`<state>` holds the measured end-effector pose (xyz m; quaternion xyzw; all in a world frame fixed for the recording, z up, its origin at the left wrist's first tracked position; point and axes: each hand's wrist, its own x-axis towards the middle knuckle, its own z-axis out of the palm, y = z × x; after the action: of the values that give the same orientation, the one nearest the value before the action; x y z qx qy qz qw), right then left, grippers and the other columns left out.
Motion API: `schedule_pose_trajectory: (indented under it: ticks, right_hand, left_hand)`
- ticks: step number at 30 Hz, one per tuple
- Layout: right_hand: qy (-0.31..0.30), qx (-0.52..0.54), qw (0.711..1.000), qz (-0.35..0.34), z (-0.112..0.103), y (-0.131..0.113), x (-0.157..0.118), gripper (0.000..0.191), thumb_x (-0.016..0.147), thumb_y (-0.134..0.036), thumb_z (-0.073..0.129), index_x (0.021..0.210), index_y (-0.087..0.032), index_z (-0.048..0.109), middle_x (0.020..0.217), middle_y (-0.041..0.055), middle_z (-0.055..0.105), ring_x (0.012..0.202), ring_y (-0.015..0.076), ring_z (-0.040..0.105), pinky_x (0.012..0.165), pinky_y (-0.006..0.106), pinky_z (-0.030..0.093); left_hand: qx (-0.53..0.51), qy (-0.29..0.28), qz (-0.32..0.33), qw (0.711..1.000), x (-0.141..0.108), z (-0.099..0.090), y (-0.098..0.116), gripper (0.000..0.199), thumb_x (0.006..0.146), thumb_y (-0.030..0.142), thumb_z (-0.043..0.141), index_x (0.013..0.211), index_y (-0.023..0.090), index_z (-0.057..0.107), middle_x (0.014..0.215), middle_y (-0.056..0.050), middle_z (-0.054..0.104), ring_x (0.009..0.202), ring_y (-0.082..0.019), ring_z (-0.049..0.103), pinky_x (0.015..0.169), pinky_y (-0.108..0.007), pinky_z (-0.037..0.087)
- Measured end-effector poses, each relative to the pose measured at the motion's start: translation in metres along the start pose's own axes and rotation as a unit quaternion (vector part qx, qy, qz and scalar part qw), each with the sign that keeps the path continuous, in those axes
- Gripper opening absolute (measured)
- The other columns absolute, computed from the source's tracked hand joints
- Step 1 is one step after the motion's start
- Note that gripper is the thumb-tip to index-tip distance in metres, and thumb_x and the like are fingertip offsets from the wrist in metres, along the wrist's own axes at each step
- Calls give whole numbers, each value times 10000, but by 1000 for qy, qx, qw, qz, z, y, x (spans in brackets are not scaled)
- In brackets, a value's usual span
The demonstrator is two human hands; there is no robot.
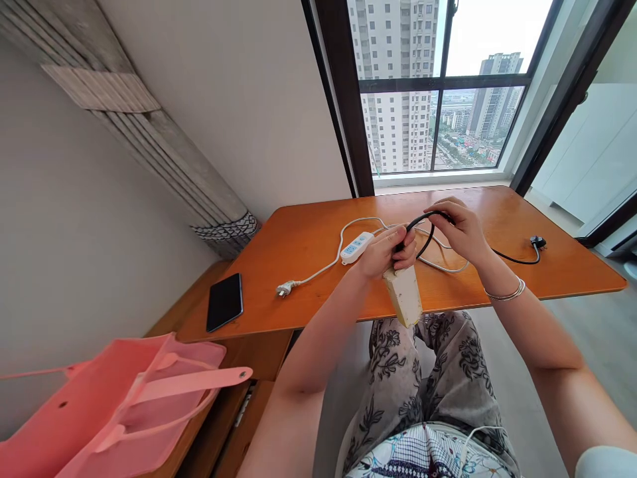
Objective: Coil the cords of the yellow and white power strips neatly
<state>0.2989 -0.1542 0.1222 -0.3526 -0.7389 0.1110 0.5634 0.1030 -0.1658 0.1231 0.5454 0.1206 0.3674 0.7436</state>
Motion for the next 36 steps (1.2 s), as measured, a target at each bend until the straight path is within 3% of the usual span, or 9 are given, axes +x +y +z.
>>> schedule_pose_trajectory:
  ticks: [5, 7, 9, 13, 16, 20, 23, 28, 36]
  right_hand:
    - [-57, 139, 983, 103, 12, 7, -7, 386, 914, -529, 584, 1095, -217, 725, 836, 30, 676, 667, 127, 551, 610, 285, 478]
    - [-61, 164, 977, 125, 17, 12, -13, 444, 915, -573, 559, 1130, -217, 715, 828, 25, 667, 647, 118, 541, 601, 278, 478]
    - [-63, 163, 976, 133, 21, 17, -20, 465, 933, -586, 520, 1137, -215, 711, 833, 26, 654, 637, 115, 534, 612, 281, 484]
    - [-88, 82, 985, 123, 26, 28, -36, 462, 993, -493, 426, 1297, -212, 632, 948, 56, 667, 696, 140, 577, 703, 318, 514]
    - [-136, -58, 984, 98, 24, 34, -51, 486, 1006, -368, 399, 1456, -208, 488, 1089, 101, 685, 886, 197, 640, 828, 366, 513]
    - [-180, -265, 945, 61, 14, 42, -73, 502, 981, -218, 411, 1478, -149, 433, 1109, 142, 709, 1015, 253, 655, 869, 405, 484]
    - [-134, -335, 932, 26, 2, 47, -85, 408, 985, -209, 406, 1355, -130, 556, 1064, 144, 722, 883, 234, 669, 736, 334, 474]
    - [-62, -377, 918, -107, -18, 38, -85, 267, 992, -303, 494, 1060, -208, 735, 753, 49, 685, 667, 160, 606, 618, 280, 397]
    - [-82, -335, 903, -257, -25, -6, -62, 154, 931, -321, 611, 954, -298, 762, 674, -1, 673, 598, 127, 523, 564, 286, 335]
  left_hand:
    - [-131, 51, -32, 990, -2, 8, 1, 437, 1019, 395, 389, 636, 192, 335, 426, 61, 388, 286, -47, 231, 362, -176, 271]
    - [-172, 89, -23, 981, -3, 9, 1, 443, 1022, 426, 364, 648, 198, 297, 556, 6, 585, 295, -50, 286, 338, -185, 278]
    - [-204, 120, -7, 972, -4, 11, 2, 446, 1012, 460, 379, 661, 201, 286, 842, -65, 729, 366, -64, 433, 334, -194, 328]
    - [-222, 137, 53, 964, -9, 11, 5, 416, 983, 475, 443, 684, 195, 374, 1362, -109, 624, 856, -176, 717, 423, -206, 491]
    - [-189, 152, 99, 965, -12, 9, 7, 417, 974, 491, 467, 696, 190, 396, 1551, -63, 453, 1253, -251, 607, 567, -220, 586]
    - [-84, 176, 167, 966, -16, 1, 10, 436, 965, 509, 491, 684, 188, 403, 1552, -38, 448, 1416, -270, 454, 737, -287, 635]
    - [-6, 201, 210, 957, -19, -5, 13, 431, 961, 534, 492, 703, 191, 463, 1510, -39, 495, 1440, -273, 418, 804, -335, 634]
    - [33, 213, 238, 947, -21, -11, 16, 400, 941, 538, 534, 732, 197, 540, 1502, -30, 501, 1451, -280, 400, 856, -354, 613]
    - [44, 181, 206, 961, -20, -10, 12, 448, 865, 505, 663, 631, 172, 475, 1429, -55, 564, 1429, -322, 431, 953, -426, 579]
